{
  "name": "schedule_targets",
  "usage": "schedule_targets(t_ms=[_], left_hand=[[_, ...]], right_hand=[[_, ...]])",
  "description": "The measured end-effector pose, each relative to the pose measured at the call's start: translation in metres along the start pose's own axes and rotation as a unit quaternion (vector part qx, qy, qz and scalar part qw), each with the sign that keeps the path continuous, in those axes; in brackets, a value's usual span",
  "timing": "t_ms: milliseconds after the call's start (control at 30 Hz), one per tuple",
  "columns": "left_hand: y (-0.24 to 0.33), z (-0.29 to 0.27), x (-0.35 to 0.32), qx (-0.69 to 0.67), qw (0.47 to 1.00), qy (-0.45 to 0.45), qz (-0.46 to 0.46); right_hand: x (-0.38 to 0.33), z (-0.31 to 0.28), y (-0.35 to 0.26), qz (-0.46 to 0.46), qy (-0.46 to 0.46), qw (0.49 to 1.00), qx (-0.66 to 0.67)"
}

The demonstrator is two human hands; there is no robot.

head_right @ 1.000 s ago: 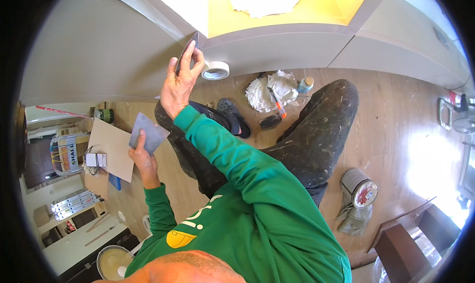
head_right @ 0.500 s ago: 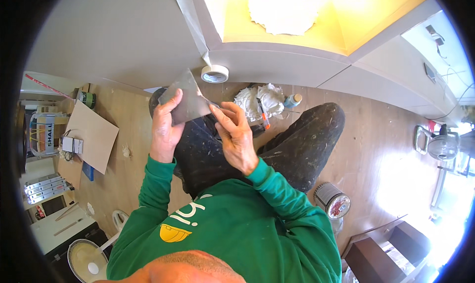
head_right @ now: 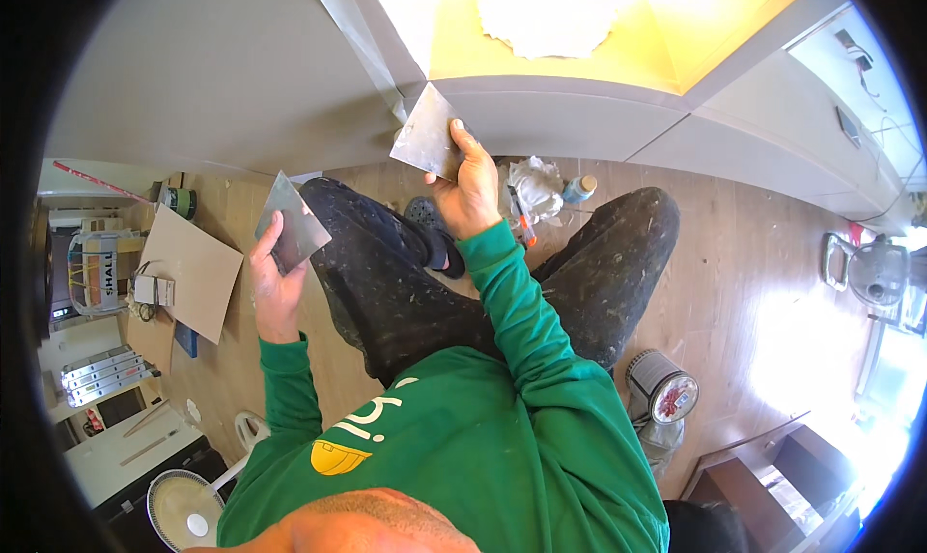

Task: The person applies white sealant to a joint between a cabinet and a wall using two metal scrapers. They spread the material along the edge, wipe the surface with a cloth, and smooth the joint by hand and with a scraper.

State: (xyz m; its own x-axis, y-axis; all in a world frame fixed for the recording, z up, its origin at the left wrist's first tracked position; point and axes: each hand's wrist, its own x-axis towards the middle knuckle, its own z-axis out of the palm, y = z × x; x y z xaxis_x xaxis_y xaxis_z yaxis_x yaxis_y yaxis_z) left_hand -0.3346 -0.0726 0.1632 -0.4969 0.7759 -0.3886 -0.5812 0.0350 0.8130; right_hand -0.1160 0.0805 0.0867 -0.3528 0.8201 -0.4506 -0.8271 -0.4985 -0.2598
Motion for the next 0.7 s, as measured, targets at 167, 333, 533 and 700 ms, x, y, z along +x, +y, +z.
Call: schedule_targets(t_ms=[167, 333, 533, 700], left_hand=[[-0.005, -0.017, -0.003, 0.005, 0.999, 0.032, -0.007], [-0.008, -0.021, -0.001, -0.007, 1.0, 0.023, -0.007], [-0.011, -0.022, 0.001, -0.005, 1.0, 0.011, -0.01], [-0.011, -0.019, 0.0, 0.002, 1.0, 0.029, -0.01]], right_hand=[[0.003, 0.006, 0.002, 0.012, -0.001, 1.0, 0.028], [0.007, 0.005, 0.005, 0.013, -0.012, 0.999, 0.039], [0.009, 0.012, 0.005, 0.028, -0.025, 0.998, 0.044], [0.008, 0.025, 0.003, 0.03, -0.044, 0.998, 0.031]])
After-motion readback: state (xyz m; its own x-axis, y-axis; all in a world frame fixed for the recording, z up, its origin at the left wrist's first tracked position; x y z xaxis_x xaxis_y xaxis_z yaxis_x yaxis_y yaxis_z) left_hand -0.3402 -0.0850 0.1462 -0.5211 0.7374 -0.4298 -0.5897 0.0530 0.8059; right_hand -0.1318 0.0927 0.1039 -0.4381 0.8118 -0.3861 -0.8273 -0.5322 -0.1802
